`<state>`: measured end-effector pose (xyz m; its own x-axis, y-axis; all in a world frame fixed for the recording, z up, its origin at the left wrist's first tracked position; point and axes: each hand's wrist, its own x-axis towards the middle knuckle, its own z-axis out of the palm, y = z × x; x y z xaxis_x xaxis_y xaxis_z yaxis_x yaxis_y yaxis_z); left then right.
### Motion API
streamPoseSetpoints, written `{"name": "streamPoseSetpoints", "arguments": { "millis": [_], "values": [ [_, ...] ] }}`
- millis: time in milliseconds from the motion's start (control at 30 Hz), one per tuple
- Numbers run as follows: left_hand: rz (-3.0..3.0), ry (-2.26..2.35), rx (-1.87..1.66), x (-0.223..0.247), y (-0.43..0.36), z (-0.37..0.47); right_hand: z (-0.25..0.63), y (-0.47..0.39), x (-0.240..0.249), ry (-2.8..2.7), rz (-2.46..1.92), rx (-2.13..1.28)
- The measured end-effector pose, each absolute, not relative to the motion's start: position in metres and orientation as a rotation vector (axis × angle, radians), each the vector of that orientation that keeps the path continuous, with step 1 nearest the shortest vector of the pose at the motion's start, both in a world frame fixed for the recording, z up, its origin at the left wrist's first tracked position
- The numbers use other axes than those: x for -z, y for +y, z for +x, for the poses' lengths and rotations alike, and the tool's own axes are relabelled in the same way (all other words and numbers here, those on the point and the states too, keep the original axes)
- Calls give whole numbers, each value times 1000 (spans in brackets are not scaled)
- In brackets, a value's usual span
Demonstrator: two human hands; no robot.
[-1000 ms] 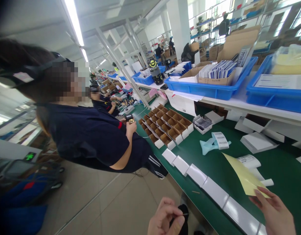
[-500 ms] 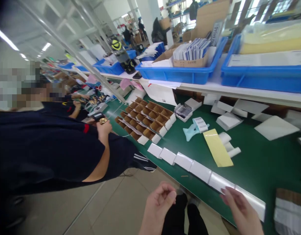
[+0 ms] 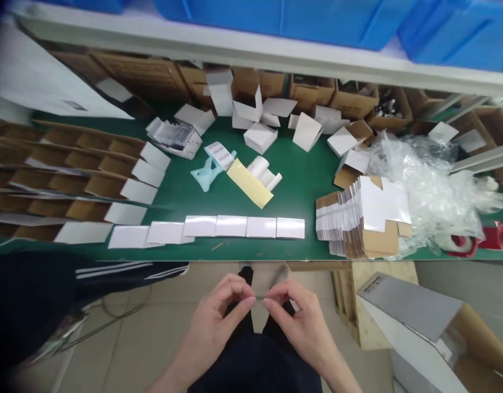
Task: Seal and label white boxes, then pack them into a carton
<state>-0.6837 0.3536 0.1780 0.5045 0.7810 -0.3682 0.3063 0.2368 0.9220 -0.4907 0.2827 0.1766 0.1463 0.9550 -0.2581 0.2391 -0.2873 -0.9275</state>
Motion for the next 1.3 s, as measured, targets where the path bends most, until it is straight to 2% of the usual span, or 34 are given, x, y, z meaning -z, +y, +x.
{"name": "streamPoseSetpoints", "arguments": {
  "millis": [200,367,567,733,867,1033,1300],
  "values": [
    [1504,1106,-527,-109,328,-631,-429,250,-113,-1193,-1686,-1082],
    [1968,1167,-844,-20,348,-595,-390,246,-43,-1051,-1757,-817],
    [2385,1052,-898,53,372,-589,-378,273,6,-1118,-1729,-596],
    [2668,1087,-1104,80,416,-633,-390,306,16,-1410,-1662,-455],
    [2759,1046,-1121,94,447,-662,-405,338,28,-1686,-1498,-384],
    [2751,970,-1101,109,449,-661,-421,373,50,-1887,-1355,-270],
    [2595,1020,-1360,126,454,-657,-444,395,81,-1944,-1406,-27]
  ]
}}
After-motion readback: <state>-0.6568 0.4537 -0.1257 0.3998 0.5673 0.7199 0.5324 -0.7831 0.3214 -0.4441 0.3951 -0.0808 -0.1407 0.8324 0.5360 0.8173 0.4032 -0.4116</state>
